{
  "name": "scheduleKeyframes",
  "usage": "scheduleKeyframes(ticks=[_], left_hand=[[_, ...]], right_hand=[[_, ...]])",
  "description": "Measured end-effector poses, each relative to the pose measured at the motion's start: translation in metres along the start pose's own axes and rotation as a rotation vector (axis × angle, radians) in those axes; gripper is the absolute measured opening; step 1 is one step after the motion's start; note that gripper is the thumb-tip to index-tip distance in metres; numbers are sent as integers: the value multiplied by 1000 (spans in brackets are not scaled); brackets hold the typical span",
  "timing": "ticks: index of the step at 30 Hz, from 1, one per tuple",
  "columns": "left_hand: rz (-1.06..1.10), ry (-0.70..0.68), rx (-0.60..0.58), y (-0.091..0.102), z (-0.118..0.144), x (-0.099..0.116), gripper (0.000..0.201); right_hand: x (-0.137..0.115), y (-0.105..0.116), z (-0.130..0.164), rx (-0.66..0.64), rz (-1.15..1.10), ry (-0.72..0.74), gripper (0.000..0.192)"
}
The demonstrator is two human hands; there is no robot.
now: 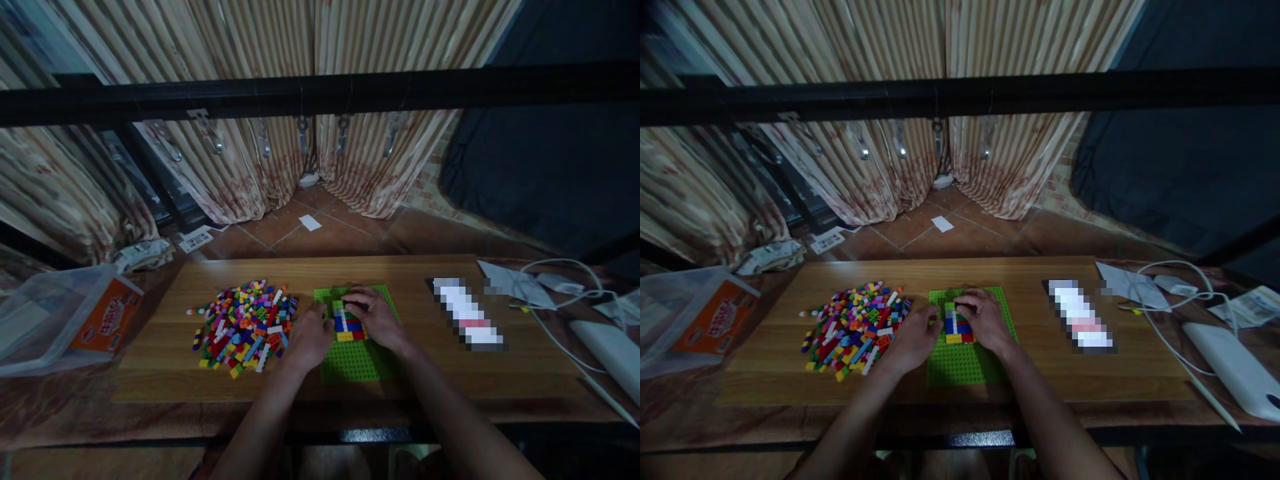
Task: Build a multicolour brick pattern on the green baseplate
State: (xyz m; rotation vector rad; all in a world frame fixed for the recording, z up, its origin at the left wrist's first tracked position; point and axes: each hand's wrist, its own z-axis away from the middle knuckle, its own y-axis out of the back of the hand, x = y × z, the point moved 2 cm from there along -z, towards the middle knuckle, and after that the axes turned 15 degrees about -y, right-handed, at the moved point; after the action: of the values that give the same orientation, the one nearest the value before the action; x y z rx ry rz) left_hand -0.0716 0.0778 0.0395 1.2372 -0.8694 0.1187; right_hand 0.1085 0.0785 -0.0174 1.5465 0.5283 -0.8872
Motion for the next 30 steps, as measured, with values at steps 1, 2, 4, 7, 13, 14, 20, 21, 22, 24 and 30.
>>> scheduleKeyframes(ticks=[1,2,4,7,13,14,20,21,22,24,30], left_hand=[[-1,-4,-6,0,0,1,37],[-1,-13,-10,-1,1,1,37],[5,-34,-13,-2,1,2,37],[18,-41,-13,-4,2,3,38],[15,-38,-16,-8,2,5,38],[10,-41,-17,-9,2,5,37],[-25,-54,-3,-11,2,9,33],[-33,-47,-1,-12,3,9,32],[-39,-44,2,-12,3,9,31],[-43,-50,5,-13,3,10,27],[-49,-67,38,-20,3,6,29]], right_hand=[[0,-1,0,-2,0,-6,19],[1,-1,0,-4,-1,-14,19],[1,-1,1,-14,-5,-27,20],[0,-1,1,-38,-15,-43,21],[-2,-1,0,-34,0,-24,20],[-2,-1,0,-35,11,-20,19],[-7,0,1,-42,68,-15,21],[-7,0,2,-40,71,-15,22],[-8,0,3,-34,73,-14,23],[-7,-2,7,3,66,-4,24],[-1,-16,18,134,5,25,35]])
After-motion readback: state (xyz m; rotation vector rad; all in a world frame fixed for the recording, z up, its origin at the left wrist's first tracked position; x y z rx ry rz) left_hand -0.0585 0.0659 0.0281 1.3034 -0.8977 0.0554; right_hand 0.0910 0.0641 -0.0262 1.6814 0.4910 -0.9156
